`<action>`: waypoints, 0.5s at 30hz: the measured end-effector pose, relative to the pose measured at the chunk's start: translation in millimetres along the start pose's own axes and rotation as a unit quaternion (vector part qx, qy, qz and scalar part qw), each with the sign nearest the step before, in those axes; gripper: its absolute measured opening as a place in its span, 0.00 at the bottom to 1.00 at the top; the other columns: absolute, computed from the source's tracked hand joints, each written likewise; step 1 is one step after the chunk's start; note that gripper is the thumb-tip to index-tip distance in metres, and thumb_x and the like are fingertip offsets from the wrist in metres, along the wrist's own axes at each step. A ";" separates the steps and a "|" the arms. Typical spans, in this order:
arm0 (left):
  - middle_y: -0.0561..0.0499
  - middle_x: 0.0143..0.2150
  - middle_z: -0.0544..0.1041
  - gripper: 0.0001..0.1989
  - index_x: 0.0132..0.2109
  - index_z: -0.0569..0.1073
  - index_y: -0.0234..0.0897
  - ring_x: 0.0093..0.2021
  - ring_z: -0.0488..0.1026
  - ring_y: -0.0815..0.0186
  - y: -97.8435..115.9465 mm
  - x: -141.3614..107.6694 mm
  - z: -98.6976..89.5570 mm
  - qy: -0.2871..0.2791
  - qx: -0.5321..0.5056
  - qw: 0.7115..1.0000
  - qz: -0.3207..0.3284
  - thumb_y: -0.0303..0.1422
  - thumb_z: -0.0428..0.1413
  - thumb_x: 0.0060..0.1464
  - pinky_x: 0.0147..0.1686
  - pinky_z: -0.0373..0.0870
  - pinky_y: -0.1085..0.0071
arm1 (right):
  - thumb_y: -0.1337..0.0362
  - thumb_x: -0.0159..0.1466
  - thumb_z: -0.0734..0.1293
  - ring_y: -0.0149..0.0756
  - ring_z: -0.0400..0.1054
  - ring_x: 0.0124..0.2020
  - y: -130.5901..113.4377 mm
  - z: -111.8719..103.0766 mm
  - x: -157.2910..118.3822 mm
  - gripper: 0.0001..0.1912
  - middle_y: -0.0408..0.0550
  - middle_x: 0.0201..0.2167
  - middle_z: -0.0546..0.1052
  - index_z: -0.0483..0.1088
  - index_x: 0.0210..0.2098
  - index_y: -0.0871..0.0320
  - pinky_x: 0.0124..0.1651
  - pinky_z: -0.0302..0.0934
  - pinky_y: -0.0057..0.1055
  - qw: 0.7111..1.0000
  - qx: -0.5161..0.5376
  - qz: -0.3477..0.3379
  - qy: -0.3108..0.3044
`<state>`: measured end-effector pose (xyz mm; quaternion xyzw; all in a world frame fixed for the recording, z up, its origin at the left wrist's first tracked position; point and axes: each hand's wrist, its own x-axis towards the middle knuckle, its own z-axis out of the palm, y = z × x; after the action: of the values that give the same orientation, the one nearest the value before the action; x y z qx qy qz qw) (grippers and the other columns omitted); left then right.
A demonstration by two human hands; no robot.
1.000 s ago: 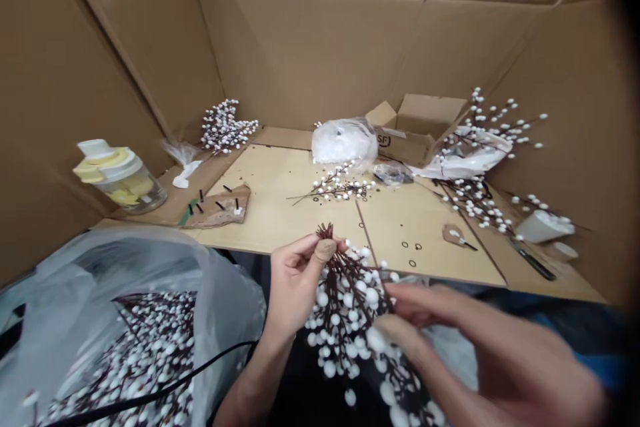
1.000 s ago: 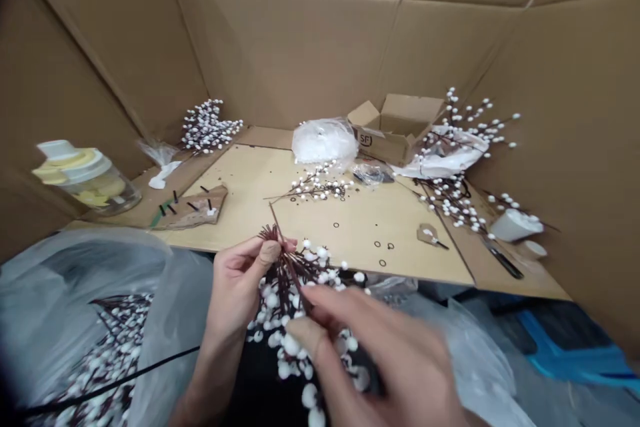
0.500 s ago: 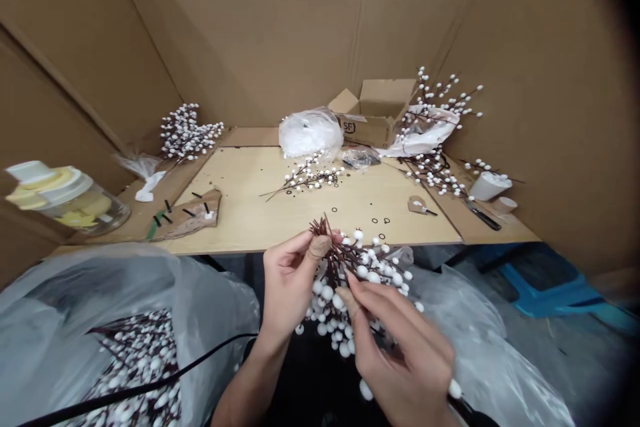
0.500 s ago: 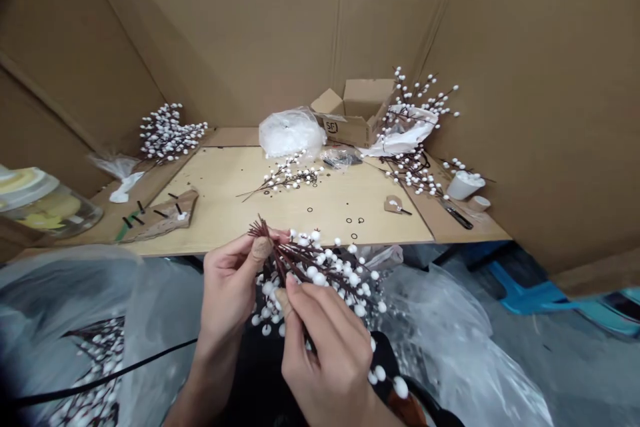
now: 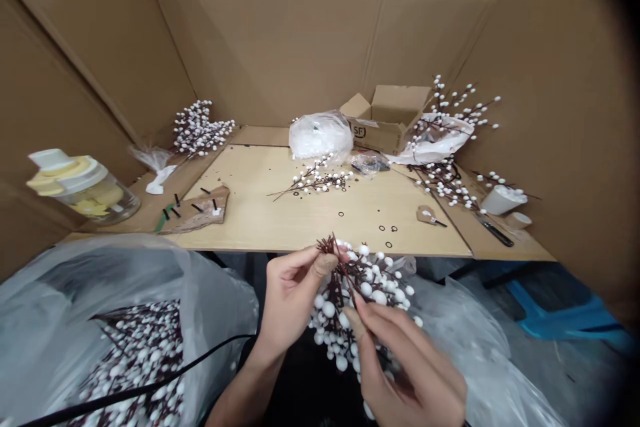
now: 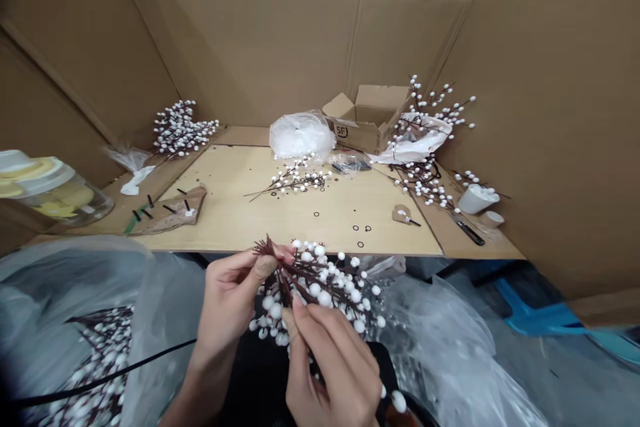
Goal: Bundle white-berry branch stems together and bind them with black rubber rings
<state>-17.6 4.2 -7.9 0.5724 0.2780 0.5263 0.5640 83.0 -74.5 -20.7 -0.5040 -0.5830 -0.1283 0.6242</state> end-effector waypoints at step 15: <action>0.52 0.34 0.78 0.09 0.35 0.78 0.38 0.38 0.74 0.68 10.4 -22.9 -2.8 -0.035 -0.001 0.999 0.036 0.24 0.54 0.56 0.44 0.70 0.74 | 0.77 0.55 0.69 0.24 0.69 0.32 -17.7 -15.0 -10.4 0.06 0.43 0.29 0.74 0.74 0.31 0.63 0.38 0.65 0.22 0.999 -0.048 0.007 0.005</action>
<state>-29.7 -17.9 -5.3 0.5994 0.2367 0.5266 0.5544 75.8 -98.8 -18.3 -0.5373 -0.5694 -0.1541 0.6028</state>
